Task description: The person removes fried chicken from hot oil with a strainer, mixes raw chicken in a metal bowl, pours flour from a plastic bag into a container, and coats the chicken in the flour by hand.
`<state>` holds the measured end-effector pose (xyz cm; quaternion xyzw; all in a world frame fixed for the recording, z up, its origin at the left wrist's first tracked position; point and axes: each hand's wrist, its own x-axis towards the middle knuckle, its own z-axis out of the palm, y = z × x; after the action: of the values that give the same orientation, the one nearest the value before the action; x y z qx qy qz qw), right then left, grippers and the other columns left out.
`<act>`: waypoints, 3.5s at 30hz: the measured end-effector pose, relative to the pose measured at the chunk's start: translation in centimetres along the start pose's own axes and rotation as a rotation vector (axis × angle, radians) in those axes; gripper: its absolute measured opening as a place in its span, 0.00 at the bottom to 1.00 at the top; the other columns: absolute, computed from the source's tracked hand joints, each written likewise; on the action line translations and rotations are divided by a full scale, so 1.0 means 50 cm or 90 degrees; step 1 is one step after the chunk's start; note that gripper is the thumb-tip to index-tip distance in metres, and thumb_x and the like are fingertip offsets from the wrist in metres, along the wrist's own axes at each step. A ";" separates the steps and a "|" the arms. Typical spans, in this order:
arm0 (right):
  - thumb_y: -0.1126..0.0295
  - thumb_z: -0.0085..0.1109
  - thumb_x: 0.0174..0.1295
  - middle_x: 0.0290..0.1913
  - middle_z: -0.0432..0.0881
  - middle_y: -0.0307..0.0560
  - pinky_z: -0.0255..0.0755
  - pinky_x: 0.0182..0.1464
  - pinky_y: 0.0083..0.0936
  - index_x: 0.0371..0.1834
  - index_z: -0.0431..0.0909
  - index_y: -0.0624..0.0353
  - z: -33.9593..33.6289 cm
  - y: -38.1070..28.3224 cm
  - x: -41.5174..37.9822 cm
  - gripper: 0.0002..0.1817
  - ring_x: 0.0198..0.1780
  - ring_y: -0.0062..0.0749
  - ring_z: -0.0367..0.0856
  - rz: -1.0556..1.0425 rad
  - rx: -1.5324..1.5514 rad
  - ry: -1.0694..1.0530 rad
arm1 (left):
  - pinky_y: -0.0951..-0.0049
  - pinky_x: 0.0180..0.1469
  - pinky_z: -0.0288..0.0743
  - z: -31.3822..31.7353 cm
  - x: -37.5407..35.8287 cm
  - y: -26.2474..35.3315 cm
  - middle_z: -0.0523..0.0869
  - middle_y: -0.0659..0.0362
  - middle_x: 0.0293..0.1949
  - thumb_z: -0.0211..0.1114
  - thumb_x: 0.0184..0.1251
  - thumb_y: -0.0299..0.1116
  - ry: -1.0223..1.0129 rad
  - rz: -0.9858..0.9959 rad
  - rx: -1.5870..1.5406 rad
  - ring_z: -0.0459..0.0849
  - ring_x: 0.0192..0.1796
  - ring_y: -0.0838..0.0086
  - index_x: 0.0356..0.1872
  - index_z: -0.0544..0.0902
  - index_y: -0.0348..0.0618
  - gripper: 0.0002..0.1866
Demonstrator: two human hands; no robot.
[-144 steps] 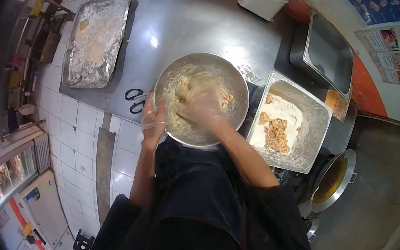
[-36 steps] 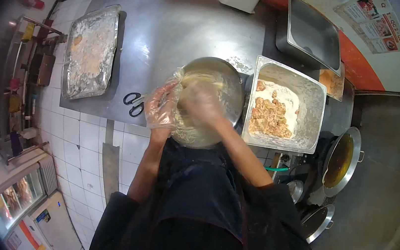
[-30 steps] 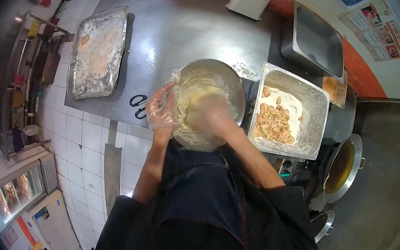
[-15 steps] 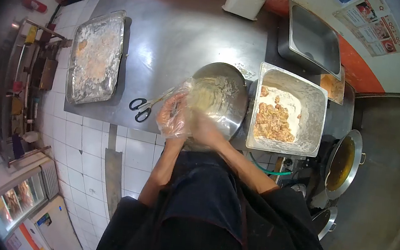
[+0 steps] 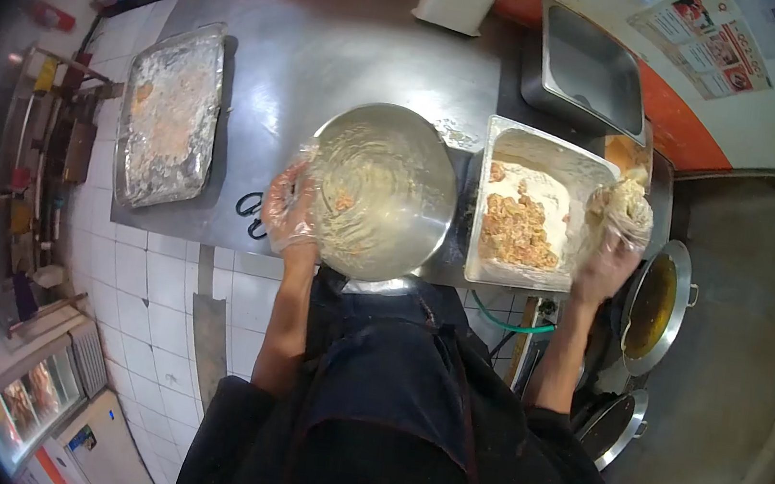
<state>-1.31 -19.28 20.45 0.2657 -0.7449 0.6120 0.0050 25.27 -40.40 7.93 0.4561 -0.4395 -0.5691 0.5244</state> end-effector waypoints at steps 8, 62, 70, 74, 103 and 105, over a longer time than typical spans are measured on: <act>0.54 0.43 0.75 0.61 0.78 0.54 0.68 0.63 0.30 0.69 0.66 0.63 -0.104 0.144 0.069 0.28 0.67 0.40 0.71 0.158 -0.181 -0.151 | 0.71 0.57 0.72 -0.012 0.011 0.005 0.83 0.55 0.45 0.64 0.61 0.20 -0.027 -0.002 0.055 0.79 0.49 0.73 0.46 0.81 0.31 0.11; 0.67 0.49 0.73 0.51 0.83 0.50 0.76 0.53 0.23 0.59 0.75 0.66 0.016 -0.218 0.088 0.18 0.50 0.27 0.82 0.071 0.045 -0.234 | 0.66 0.66 0.68 -0.089 0.003 -0.019 0.70 0.47 0.64 0.64 0.68 0.27 -0.019 -0.016 0.031 0.68 0.67 0.64 0.64 0.65 0.32 0.27; 0.59 0.45 0.72 0.48 0.81 0.66 0.72 0.55 0.43 0.56 0.76 0.66 0.313 0.000 -0.043 0.22 0.52 0.56 0.81 0.002 -0.214 -0.970 | 0.68 0.56 0.74 -0.036 -0.058 0.045 0.77 0.45 0.60 0.63 0.68 0.36 -0.101 -0.257 0.189 0.80 0.57 0.65 0.66 0.67 0.36 0.28; 0.67 0.49 0.66 0.45 0.82 0.64 0.74 0.50 0.46 0.48 0.78 0.66 0.378 0.068 -0.113 0.15 0.49 0.55 0.80 -0.083 -0.351 -0.925 | 0.68 0.56 0.73 -0.080 -0.064 -0.056 0.80 0.50 0.54 0.64 0.66 0.33 -0.054 -0.144 0.315 0.79 0.54 0.68 0.64 0.70 0.36 0.27; 0.76 0.53 0.55 0.55 0.74 0.65 0.70 0.57 0.42 0.49 0.76 0.67 0.459 0.169 -0.182 0.17 0.57 0.60 0.72 -0.224 -0.384 -0.847 | 0.63 0.56 0.71 -0.023 -0.098 -0.049 0.79 0.42 0.55 0.56 0.65 0.32 0.000 -0.237 0.230 0.80 0.54 0.57 0.70 0.60 0.39 0.32; 0.73 0.58 0.55 0.39 0.78 0.57 0.74 0.43 0.38 0.38 0.78 0.64 0.450 0.216 -0.192 0.09 0.40 0.49 0.79 -0.273 -0.221 -0.810 | 0.63 0.53 0.73 -0.004 -0.088 -0.032 0.81 0.45 0.50 0.57 0.65 0.32 0.044 -0.176 0.278 0.82 0.49 0.59 0.68 0.62 0.39 0.29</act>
<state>9.72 -34.92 1.79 0.7095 -0.6213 0.1950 -0.2694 25.32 -35.93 6.56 0.6332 -0.4675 -0.5109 0.3457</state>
